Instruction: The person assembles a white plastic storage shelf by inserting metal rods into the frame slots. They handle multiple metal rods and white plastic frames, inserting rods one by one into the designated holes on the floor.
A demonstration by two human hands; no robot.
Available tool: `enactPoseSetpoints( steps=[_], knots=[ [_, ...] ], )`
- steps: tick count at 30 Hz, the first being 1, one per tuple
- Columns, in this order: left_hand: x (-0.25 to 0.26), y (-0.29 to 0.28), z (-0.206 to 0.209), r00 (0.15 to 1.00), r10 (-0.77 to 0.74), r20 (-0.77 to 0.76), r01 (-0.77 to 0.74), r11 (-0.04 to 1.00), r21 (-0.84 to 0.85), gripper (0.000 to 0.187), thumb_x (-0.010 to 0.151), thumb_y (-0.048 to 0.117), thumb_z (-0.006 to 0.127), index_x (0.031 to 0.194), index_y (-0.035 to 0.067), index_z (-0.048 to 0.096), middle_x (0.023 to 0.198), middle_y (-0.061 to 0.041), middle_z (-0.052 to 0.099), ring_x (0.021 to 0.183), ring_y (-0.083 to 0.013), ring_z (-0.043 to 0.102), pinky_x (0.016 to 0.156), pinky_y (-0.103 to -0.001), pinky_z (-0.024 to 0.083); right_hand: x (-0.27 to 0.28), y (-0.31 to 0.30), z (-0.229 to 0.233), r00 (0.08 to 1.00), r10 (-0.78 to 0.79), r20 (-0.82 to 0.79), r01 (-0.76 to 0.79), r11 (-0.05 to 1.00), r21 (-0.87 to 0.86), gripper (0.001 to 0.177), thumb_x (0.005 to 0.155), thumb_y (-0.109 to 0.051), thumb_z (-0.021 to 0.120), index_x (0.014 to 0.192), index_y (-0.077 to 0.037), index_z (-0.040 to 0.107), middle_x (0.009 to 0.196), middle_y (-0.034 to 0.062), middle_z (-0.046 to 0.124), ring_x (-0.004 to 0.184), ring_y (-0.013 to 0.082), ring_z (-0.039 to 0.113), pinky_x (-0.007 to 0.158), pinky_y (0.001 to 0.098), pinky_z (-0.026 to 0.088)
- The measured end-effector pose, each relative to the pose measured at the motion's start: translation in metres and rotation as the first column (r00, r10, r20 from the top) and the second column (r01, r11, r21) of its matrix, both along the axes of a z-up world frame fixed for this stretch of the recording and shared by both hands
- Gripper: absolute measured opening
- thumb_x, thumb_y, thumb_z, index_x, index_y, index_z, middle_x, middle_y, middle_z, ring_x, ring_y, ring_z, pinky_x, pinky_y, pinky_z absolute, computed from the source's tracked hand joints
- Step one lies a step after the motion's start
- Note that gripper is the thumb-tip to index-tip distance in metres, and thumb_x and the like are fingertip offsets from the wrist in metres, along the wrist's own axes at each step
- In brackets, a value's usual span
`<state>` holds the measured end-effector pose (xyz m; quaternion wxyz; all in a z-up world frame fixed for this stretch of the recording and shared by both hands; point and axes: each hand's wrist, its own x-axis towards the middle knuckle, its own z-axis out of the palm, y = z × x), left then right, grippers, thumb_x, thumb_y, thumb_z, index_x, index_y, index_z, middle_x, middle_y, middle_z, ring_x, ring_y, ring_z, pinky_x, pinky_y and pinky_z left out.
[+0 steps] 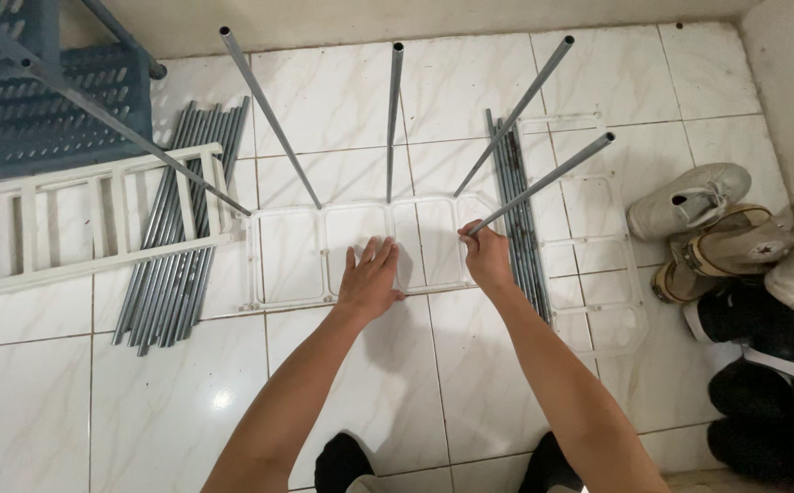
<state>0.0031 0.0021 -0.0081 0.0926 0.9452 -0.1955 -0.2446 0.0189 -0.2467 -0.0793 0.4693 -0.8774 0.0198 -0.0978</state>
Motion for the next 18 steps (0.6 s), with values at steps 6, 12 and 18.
enactPoseSetpoints(
  steps=[6,12,18],
  knots=[
    [0.000,0.000,0.000,1.000,0.004,-0.020,-0.004,1.000,0.007,0.098,0.082,0.037,0.083,0.157,0.006,0.027,0.168,-0.005,0.022,0.156,-0.0266,0.016,0.124,-0.058,0.018,0.006,-0.004,0.006,0.974,0.046,-0.222,-0.081,0.985,-0.152,0.003,0.097,-0.003,0.066,0.098,-0.001,0.068,0.087,0.0185,0.074,0.079,0.0333,0.075,0.070,0.0382,0.058],
    [0.001,0.001,-0.006,0.998,0.025,-0.064,-0.025,1.000,-0.004,0.098,0.083,0.041,0.081,0.157,0.009,0.025,0.168,-0.004,0.019,0.156,-0.0264,0.015,0.124,-0.058,0.016,0.002,-0.005,-0.001,0.998,0.032,-0.060,-0.039,0.992,-0.117,0.003,0.095,-0.002,0.066,0.098,-0.001,0.067,0.089,0.0140,0.077,0.079,0.0295,0.076,0.068,0.0346,0.062],
    [-0.001,0.002,-0.015,1.000,0.023,-0.022,-0.023,0.999,-0.026,0.098,0.083,0.040,0.081,0.158,0.008,0.026,0.168,-0.004,0.020,0.155,-0.0273,0.017,0.124,-0.057,0.018,-0.005,0.008,-0.010,0.996,-0.094,-0.006,0.094,0.994,-0.065,0.006,0.095,0.002,0.065,0.098,-0.001,0.067,0.083,0.0130,0.076,0.074,0.0245,0.077,0.064,0.0331,0.062]
  ],
)
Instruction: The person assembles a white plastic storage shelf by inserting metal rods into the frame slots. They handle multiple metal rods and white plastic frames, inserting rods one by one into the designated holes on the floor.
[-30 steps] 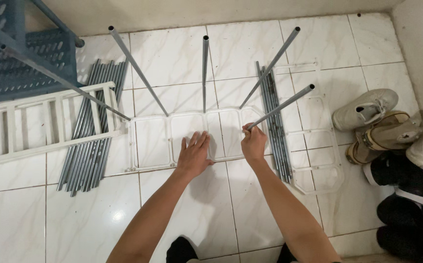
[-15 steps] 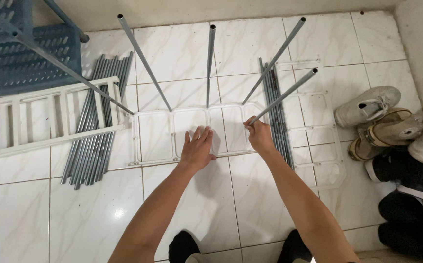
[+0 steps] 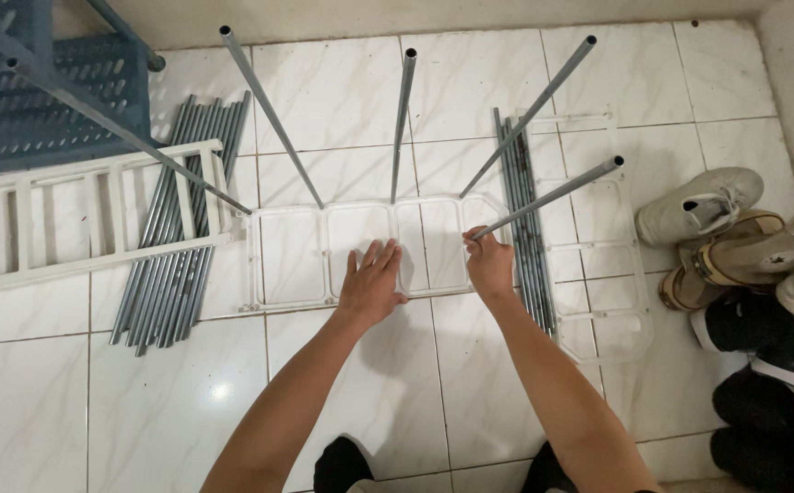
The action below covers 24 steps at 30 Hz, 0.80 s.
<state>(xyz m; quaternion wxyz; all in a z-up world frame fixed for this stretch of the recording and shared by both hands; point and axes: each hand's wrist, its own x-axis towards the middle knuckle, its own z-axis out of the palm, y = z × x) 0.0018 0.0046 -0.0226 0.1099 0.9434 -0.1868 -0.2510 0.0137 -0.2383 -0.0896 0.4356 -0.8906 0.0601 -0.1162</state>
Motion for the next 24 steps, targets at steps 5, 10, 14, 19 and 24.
enactPoseSetpoints(
  steps=[5,10,14,19,24],
  knots=[
    [0.000,-0.001,-0.003,1.000,0.012,0.002,-0.012,0.999,-0.032,0.097,0.082,0.040,0.081,0.157,0.008,0.028,0.168,-0.005,0.021,0.155,-0.0281,0.017,0.123,-0.058,0.018,-0.004,0.020,-0.005,0.987,-0.160,0.033,0.158,0.986,0.061,0.013,0.093,0.007,0.060,0.102,-0.001,0.065,0.082,0.0120,0.074,0.068,0.0199,0.075,0.060,0.0305,0.059],
    [0.003,-0.003,0.006,1.000,0.005,-0.013,-0.005,1.000,0.004,0.096,0.082,0.039,0.082,0.156,0.007,0.029,0.168,-0.005,0.022,0.155,-0.0281,0.017,0.123,-0.059,0.019,-0.002,0.024,-0.002,0.979,-0.201,-0.024,0.202,0.979,0.021,0.009,0.095,0.005,0.065,0.100,-0.001,0.067,0.078,0.0140,0.073,0.064,0.0238,0.073,0.060,0.0339,0.056],
    [0.004,-0.004,0.016,1.000,0.006,-0.001,-0.006,1.000,0.003,0.096,0.081,0.038,0.083,0.155,0.008,0.030,0.167,-0.004,0.023,0.155,-0.0277,0.018,0.124,-0.058,0.019,0.001,0.011,0.009,0.997,-0.070,0.019,0.069,0.997,0.019,0.010,0.091,0.005,0.066,0.100,0.002,0.067,0.084,0.0154,0.075,0.075,0.0277,0.075,0.067,0.0368,0.057],
    [0.005,-0.005,0.022,1.000,0.004,-0.031,-0.003,1.000,0.027,0.098,0.081,0.038,0.084,0.156,0.008,0.029,0.167,-0.004,0.024,0.155,-0.0273,0.018,0.124,-0.057,0.019,0.007,-0.009,0.027,0.982,0.181,0.056,-0.179,0.983,-0.040,0.012,0.092,0.005,0.064,0.102,0.005,0.069,0.099,0.0205,0.074,0.087,0.0333,0.074,0.076,0.0384,0.060],
    [0.006,-0.003,0.018,1.000,-0.002,-0.030,0.002,1.000,0.014,0.099,0.081,0.038,0.083,0.157,0.008,0.026,0.167,-0.004,0.022,0.155,-0.0271,0.017,0.124,-0.057,0.018,0.014,-0.018,0.035,0.959,0.242,-0.147,-0.252,0.966,-0.055,0.009,0.095,0.001,0.065,0.102,0.002,0.071,0.092,0.0189,0.075,0.083,0.0318,0.075,0.071,0.0381,0.059]
  ],
)
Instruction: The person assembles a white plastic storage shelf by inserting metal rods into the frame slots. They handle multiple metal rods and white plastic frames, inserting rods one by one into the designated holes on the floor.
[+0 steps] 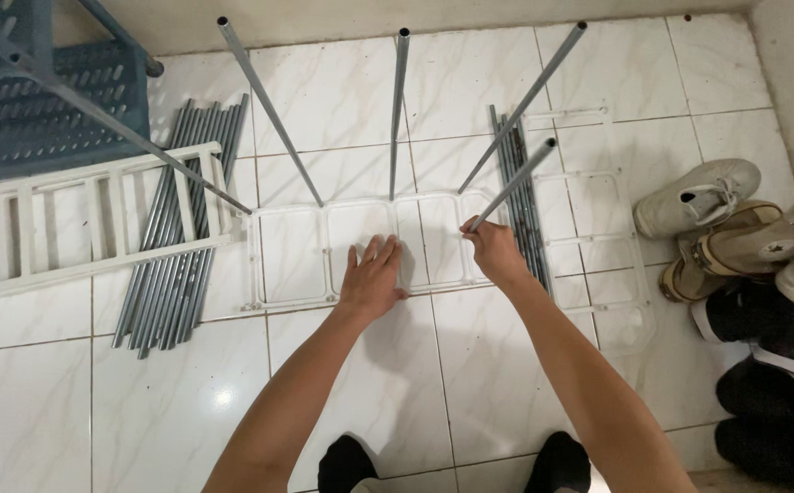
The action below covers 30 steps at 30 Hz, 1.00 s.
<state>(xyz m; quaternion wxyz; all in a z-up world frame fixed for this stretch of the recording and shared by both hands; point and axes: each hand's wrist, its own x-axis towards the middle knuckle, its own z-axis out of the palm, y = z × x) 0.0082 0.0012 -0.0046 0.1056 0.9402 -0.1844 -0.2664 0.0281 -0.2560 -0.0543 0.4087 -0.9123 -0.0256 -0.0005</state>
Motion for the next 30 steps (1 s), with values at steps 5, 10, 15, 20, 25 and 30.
enactPoseSetpoints(
  steps=[5,10,15,20,25,30],
  knots=[
    [-0.002,0.002,-0.006,1.000,0.007,0.002,-0.007,1.000,-0.013,0.097,0.082,0.038,0.083,0.157,0.008,0.028,0.168,-0.004,0.022,0.156,-0.0269,0.017,0.125,-0.057,0.018,0.001,-0.004,-0.010,0.997,-0.065,-0.031,0.066,0.997,0.034,0.013,0.096,0.003,0.062,0.104,0.001,0.072,0.088,0.0171,0.076,0.072,0.0260,0.075,0.065,0.0344,0.059],
    [0.001,0.002,-0.011,1.000,0.019,-0.008,-0.020,0.999,-0.030,0.097,0.082,0.039,0.082,0.157,0.008,0.027,0.168,-0.004,0.021,0.155,-0.0272,0.016,0.124,-0.058,0.017,-0.004,0.001,-0.027,0.979,-0.181,0.094,0.165,0.974,0.155,0.010,0.096,0.003,0.063,0.101,0.001,0.070,0.090,0.0134,0.078,0.078,0.0197,0.079,0.070,0.0278,0.064],
    [0.001,0.002,-0.013,1.000,0.016,0.002,-0.016,0.999,-0.032,0.097,0.082,0.040,0.082,0.156,0.009,0.029,0.168,-0.003,0.021,0.156,-0.0270,0.016,0.124,-0.058,0.017,-0.011,0.022,-0.030,0.930,-0.332,0.157,0.292,0.928,0.232,0.011,0.096,0.005,0.061,0.101,0.001,0.070,0.091,0.0122,0.078,0.079,0.0182,0.079,0.068,0.0272,0.067],
    [0.001,0.002,-0.015,1.000,0.013,0.020,-0.013,0.999,-0.029,0.097,0.081,0.042,0.081,0.157,0.009,0.029,0.167,-0.003,0.022,0.155,-0.0272,0.017,0.123,-0.059,0.017,-0.015,0.040,-0.025,0.874,-0.472,0.116,0.437,0.867,0.237,0.008,0.097,0.003,0.063,0.100,0.000,0.070,0.082,0.0110,0.075,0.064,0.0160,0.072,0.057,0.0284,0.065],
    [0.003,0.000,-0.009,1.000,0.007,0.020,-0.007,1.000,-0.007,0.098,0.081,0.043,0.082,0.156,0.008,0.029,0.167,-0.003,0.023,0.155,-0.0277,0.017,0.124,-0.059,0.017,-0.013,0.042,-0.021,0.875,-0.477,0.078,0.443,0.856,0.265,0.009,0.099,0.002,0.062,0.101,0.000,0.070,0.084,0.0104,0.076,0.068,0.0154,0.073,0.061,0.0287,0.066],
    [0.003,-0.003,-0.005,1.000,-0.004,0.022,0.004,1.000,0.016,0.099,0.082,0.040,0.082,0.157,0.007,0.028,0.168,-0.004,0.022,0.155,-0.0278,0.017,0.124,-0.058,0.016,-0.023,0.012,-0.019,0.912,-0.374,0.170,0.355,0.925,0.135,0.019,0.091,-0.002,0.071,0.110,0.002,0.067,0.097,0.0168,0.076,0.087,0.0257,0.076,0.071,0.0356,0.063]
  ],
)
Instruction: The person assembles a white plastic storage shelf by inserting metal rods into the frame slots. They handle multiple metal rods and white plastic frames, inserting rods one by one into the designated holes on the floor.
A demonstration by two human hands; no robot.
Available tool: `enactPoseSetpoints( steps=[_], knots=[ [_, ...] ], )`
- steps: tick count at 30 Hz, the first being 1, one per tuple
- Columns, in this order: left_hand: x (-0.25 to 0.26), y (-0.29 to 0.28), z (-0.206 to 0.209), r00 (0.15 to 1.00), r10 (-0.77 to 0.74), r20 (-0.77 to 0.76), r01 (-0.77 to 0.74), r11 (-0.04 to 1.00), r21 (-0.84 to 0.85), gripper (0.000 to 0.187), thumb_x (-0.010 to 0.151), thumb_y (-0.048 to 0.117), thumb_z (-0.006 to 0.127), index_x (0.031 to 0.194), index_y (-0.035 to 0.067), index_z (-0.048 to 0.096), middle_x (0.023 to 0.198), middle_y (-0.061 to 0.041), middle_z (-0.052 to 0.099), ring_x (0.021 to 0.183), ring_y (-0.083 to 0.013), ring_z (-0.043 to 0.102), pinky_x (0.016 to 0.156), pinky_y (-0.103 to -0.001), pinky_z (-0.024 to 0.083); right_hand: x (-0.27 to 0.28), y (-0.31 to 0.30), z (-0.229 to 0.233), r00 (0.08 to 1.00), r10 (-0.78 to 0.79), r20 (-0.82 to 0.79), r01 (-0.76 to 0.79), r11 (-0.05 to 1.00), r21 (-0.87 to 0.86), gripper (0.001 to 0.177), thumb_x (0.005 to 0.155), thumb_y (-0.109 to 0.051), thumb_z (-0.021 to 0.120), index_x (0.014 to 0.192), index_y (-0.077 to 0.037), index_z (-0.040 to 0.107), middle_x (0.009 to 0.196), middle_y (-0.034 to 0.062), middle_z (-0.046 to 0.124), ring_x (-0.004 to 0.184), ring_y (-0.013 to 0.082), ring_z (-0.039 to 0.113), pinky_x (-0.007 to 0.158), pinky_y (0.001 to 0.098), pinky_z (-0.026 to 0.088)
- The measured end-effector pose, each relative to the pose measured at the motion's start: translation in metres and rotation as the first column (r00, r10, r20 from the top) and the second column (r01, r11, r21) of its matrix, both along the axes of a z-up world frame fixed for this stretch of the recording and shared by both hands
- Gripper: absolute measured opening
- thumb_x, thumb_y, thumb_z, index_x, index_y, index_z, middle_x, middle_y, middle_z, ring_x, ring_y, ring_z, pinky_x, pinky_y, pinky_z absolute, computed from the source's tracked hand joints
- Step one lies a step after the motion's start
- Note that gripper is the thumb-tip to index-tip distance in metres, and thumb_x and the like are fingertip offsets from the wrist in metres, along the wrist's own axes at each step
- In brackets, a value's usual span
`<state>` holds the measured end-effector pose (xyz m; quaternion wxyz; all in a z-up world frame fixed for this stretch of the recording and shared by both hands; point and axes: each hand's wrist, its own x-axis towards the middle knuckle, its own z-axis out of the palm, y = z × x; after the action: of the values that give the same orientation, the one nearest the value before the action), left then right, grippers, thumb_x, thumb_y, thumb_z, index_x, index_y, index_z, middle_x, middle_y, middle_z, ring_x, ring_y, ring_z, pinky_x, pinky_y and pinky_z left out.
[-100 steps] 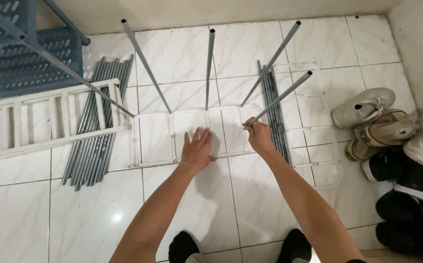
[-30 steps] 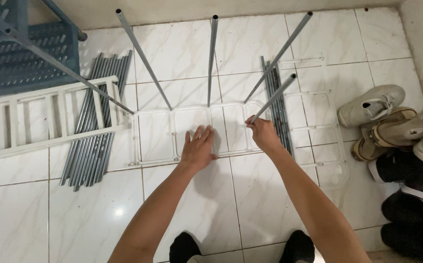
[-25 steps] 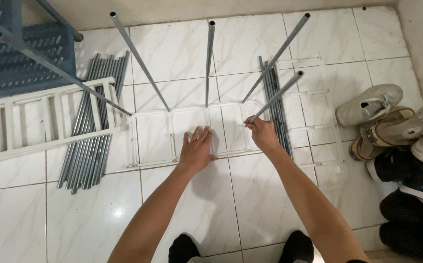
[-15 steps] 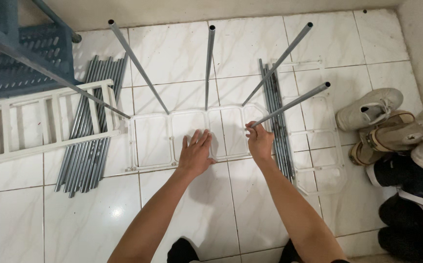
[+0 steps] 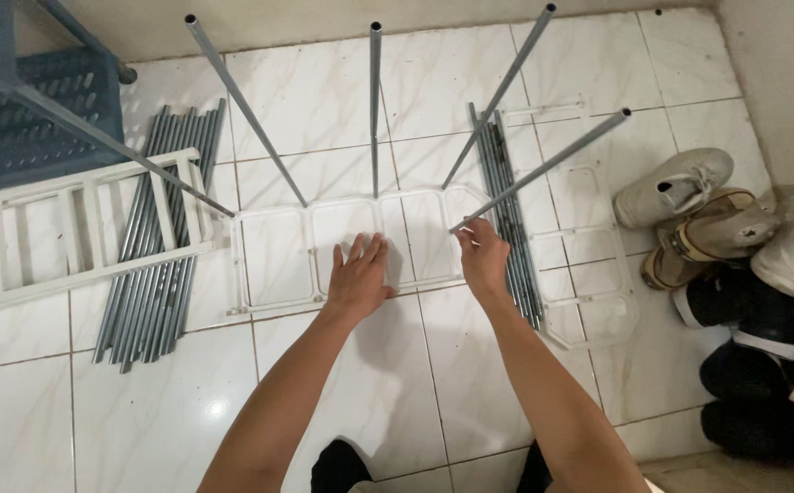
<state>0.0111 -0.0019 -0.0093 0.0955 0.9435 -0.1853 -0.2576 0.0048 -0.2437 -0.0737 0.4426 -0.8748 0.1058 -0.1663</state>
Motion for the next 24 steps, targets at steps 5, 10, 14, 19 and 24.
enactPoseSetpoints(
  steps=[5,10,14,19,24],
  knots=[
    [0.006,-0.007,0.004,1.000,0.009,-0.029,-0.008,0.999,0.039,0.096,0.085,0.039,0.081,0.157,0.007,0.027,0.168,-0.004,0.020,0.156,-0.0274,0.015,0.124,-0.059,0.016,-0.042,-0.048,0.010,0.970,-0.183,-0.161,0.141,0.960,-0.241,0.019,0.091,-0.005,0.072,0.109,0.001,0.068,0.090,0.0198,0.071,0.081,0.0355,0.071,0.074,0.0448,0.057],
    [0.003,-0.018,0.001,1.000,-0.001,-0.009,0.001,1.000,-0.014,0.094,0.086,0.038,0.079,0.158,0.010,0.024,0.169,-0.007,0.017,0.155,-0.0277,0.016,0.124,-0.058,0.016,-0.069,-0.079,0.014,0.915,-0.301,-0.268,0.189,0.908,-0.375,0.021,0.088,-0.009,0.072,0.108,-0.001,0.069,0.093,0.0184,0.067,0.086,0.0380,0.066,0.078,0.0498,0.053],
    [-0.005,-0.031,-0.003,0.996,-0.093,0.001,0.093,0.995,-0.026,0.089,0.089,0.035,0.076,0.158,0.011,0.025,0.168,-0.008,0.017,0.155,-0.0279,0.016,0.124,-0.058,0.016,-0.076,-0.089,0.014,0.898,-0.299,-0.324,0.166,0.911,-0.378,0.022,0.087,-0.010,0.074,0.106,-0.001,0.069,0.094,0.0192,0.067,0.088,0.0390,0.066,0.079,0.0506,0.053],
    [-0.014,-0.036,-0.007,0.990,-0.141,-0.015,0.141,0.990,-0.014,0.080,0.091,0.029,0.073,0.157,0.012,0.029,0.168,-0.008,0.019,0.156,-0.0272,0.015,0.125,-0.058,0.015,-0.075,-0.094,0.015,0.862,-0.299,-0.409,0.119,0.904,-0.411,0.024,0.089,-0.014,0.073,0.109,-0.002,0.070,0.097,0.0205,0.072,0.093,0.0402,0.068,0.084,0.0502,0.054],
    [-0.017,-0.028,-0.008,0.989,-0.141,-0.037,0.142,0.990,0.012,0.079,0.092,0.027,0.072,0.157,0.012,0.029,0.169,-0.007,0.018,0.157,-0.0258,0.013,0.125,-0.058,0.015,-0.069,-0.098,0.017,0.846,-0.286,-0.451,0.054,0.885,-0.462,0.025,0.088,-0.018,0.072,0.108,-0.002,0.073,0.103,0.0220,0.072,0.096,0.0421,0.069,0.086,0.0497,0.055]
  ],
)
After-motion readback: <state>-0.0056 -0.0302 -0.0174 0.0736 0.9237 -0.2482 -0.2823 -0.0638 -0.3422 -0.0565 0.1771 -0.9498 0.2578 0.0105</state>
